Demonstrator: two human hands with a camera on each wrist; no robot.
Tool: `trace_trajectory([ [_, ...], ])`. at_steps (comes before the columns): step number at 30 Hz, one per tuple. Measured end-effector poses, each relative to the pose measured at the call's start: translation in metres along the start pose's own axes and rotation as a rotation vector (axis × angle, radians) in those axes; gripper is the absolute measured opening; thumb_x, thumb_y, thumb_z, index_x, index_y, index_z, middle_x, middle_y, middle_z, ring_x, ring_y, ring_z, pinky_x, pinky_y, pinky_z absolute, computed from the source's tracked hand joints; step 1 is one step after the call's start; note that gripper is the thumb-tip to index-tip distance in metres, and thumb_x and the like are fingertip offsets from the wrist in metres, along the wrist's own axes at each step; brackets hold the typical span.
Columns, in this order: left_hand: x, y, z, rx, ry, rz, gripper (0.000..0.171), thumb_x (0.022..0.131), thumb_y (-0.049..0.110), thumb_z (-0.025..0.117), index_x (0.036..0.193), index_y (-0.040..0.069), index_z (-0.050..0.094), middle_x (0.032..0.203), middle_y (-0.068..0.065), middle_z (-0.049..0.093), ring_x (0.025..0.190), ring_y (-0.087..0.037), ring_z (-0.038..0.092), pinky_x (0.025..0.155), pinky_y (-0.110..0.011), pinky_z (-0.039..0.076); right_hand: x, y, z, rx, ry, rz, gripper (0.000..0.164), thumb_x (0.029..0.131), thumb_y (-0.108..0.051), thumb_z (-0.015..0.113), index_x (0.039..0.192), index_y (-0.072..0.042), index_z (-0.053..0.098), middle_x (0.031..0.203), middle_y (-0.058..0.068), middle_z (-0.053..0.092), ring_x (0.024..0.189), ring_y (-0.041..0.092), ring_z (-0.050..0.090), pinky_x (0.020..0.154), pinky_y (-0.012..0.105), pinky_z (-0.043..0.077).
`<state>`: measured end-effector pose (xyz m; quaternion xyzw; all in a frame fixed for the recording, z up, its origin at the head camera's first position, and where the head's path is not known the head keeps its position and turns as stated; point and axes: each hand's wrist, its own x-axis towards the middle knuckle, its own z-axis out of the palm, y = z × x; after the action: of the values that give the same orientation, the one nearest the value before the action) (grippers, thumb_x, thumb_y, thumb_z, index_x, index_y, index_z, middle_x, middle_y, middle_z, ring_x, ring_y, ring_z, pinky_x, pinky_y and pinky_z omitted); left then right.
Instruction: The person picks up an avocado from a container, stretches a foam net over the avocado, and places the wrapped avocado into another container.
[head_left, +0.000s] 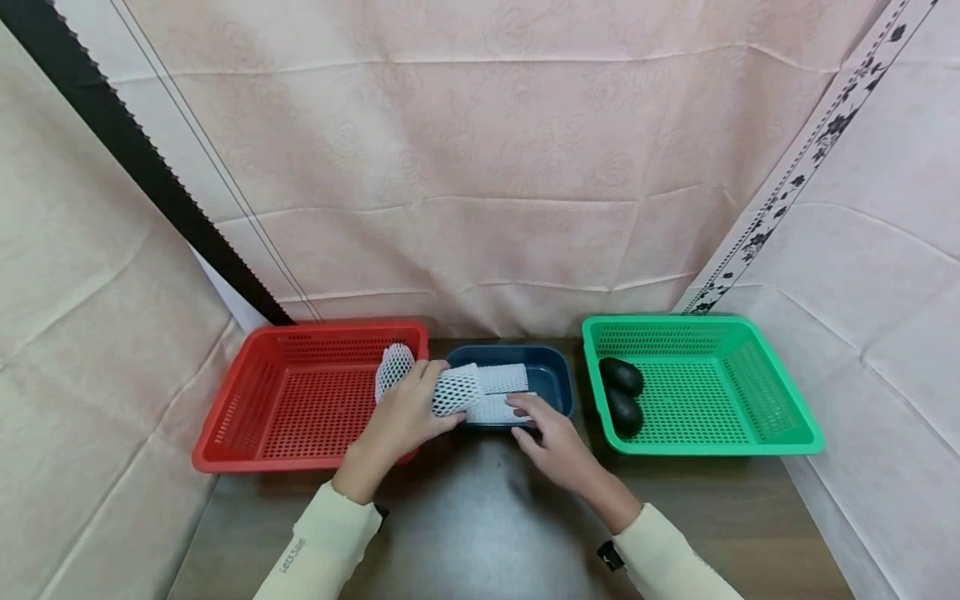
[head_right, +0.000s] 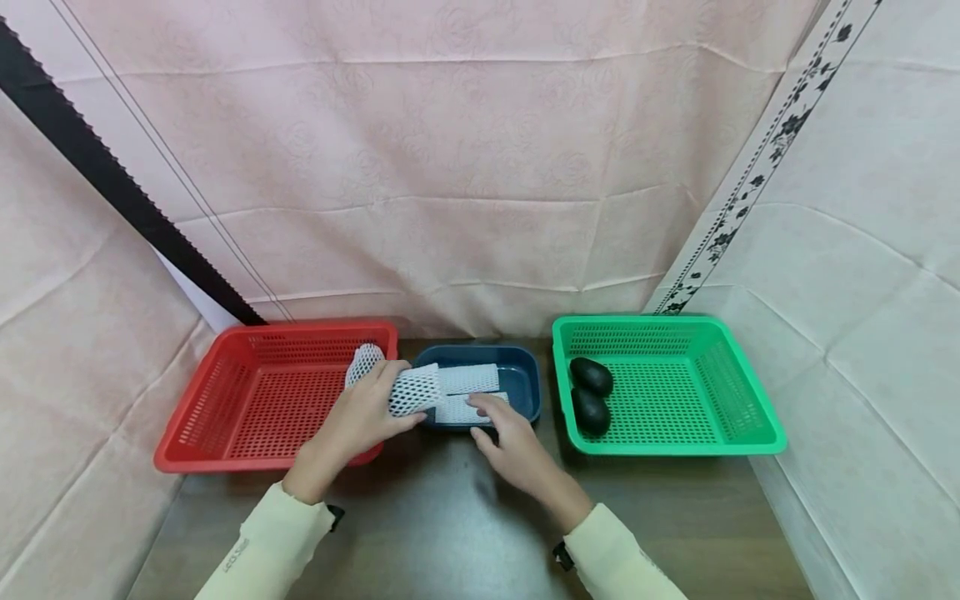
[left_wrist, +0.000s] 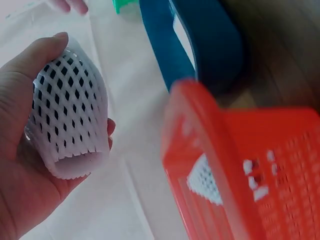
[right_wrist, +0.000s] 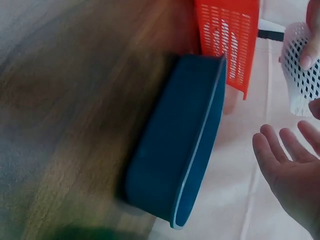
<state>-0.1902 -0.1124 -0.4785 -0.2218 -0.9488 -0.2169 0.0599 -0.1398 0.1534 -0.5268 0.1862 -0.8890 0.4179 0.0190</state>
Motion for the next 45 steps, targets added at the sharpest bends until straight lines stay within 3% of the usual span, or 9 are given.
trace_trajectory([
  [6, -0.001, -0.026, -0.013, 0.029, 0.009, -0.124, 0.085, 0.080, 0.051, 0.085, 0.144, 0.009, 0.049, 0.138, -0.017, 0.059, 0.118, -0.034, 0.060, 0.094, -0.055, 0.058, 0.000, -0.006, 0.011, -0.185, -0.125, -0.062, 0.047, 0.105, -0.026, 0.061, 0.151, -0.022, 0.051, 0.161, -0.002, 0.045, 0.148, 0.016, 0.043, 0.117, 0.044, 0.042],
  [10, 0.004, -0.044, -0.018, -0.010, 0.014, -0.217, 0.086, 0.082, 0.051, 0.083, 0.147, 0.007, 0.045, 0.136, -0.018, 0.058, 0.117, -0.034, 0.056, 0.093, -0.055, 0.058, 0.004, -0.014, 0.017, -0.279, -0.176, -0.125, 0.049, 0.106, -0.030, 0.058, 0.153, -0.023, 0.049, 0.164, -0.004, 0.041, 0.149, 0.016, 0.041, 0.119, 0.044, 0.040],
  [14, 0.010, -0.063, -0.015, -0.074, 0.023, -0.308, 0.085, 0.086, 0.050, 0.079, 0.148, 0.007, 0.040, 0.136, -0.019, 0.055, 0.118, -0.036, 0.054, 0.094, -0.058, 0.057, 0.009, -0.025, 0.026, -0.337, -0.209, -0.240, 0.049, 0.106, -0.028, 0.057, 0.155, -0.024, 0.047, 0.165, -0.004, 0.038, 0.148, 0.016, 0.042, 0.117, 0.042, 0.042],
  [24, 0.026, -0.098, -0.007, -0.158, -0.024, -0.383, 0.082, 0.094, 0.052, 0.069, 0.147, -0.001, 0.037, 0.130, -0.024, 0.054, 0.111, -0.039, 0.060, 0.090, -0.057, 0.058, 0.028, -0.038, 0.064, -0.554, -0.270, -0.439, 0.067, 0.105, -0.034, 0.058, 0.164, -0.020, 0.029, 0.172, 0.000, 0.023, 0.136, 0.020, 0.054, 0.110, 0.036, 0.049],
  [31, 0.033, -0.121, -0.006, -0.147, -0.052, -0.456, 0.088, 0.096, 0.059, 0.062, 0.148, -0.006, 0.035, 0.131, -0.029, 0.049, 0.113, -0.041, 0.055, 0.092, -0.059, 0.056, 0.032, -0.035, 0.087, -0.578, -0.387, -0.421, 0.081, 0.104, -0.037, 0.059, 0.166, -0.031, 0.009, 0.175, -0.003, 0.010, 0.142, 0.021, 0.048, 0.115, 0.039, 0.044],
  [39, 0.039, -0.147, -0.009, -0.102, -0.066, -0.538, 0.085, 0.099, 0.053, 0.059, 0.144, -0.014, 0.036, 0.135, -0.038, 0.047, 0.115, -0.049, 0.057, 0.092, -0.062, 0.053, 0.033, -0.034, 0.097, -0.568, -0.446, -0.404, 0.083, 0.103, -0.034, 0.062, 0.166, -0.032, 0.008, 0.175, -0.005, 0.005, 0.141, 0.025, 0.048, 0.115, 0.041, 0.044],
  [45, 0.041, -0.159, -0.005, -0.089, -0.130, -0.592, 0.089, 0.100, 0.052, 0.057, 0.148, -0.017, 0.029, 0.142, -0.043, 0.040, 0.119, -0.054, 0.055, 0.094, -0.062, 0.052, 0.036, -0.034, 0.098, -0.564, -0.467, -0.388, 0.083, 0.103, -0.034, 0.063, 0.167, -0.030, 0.011, 0.175, -0.005, 0.003, 0.141, 0.025, 0.049, 0.113, 0.041, 0.046],
])
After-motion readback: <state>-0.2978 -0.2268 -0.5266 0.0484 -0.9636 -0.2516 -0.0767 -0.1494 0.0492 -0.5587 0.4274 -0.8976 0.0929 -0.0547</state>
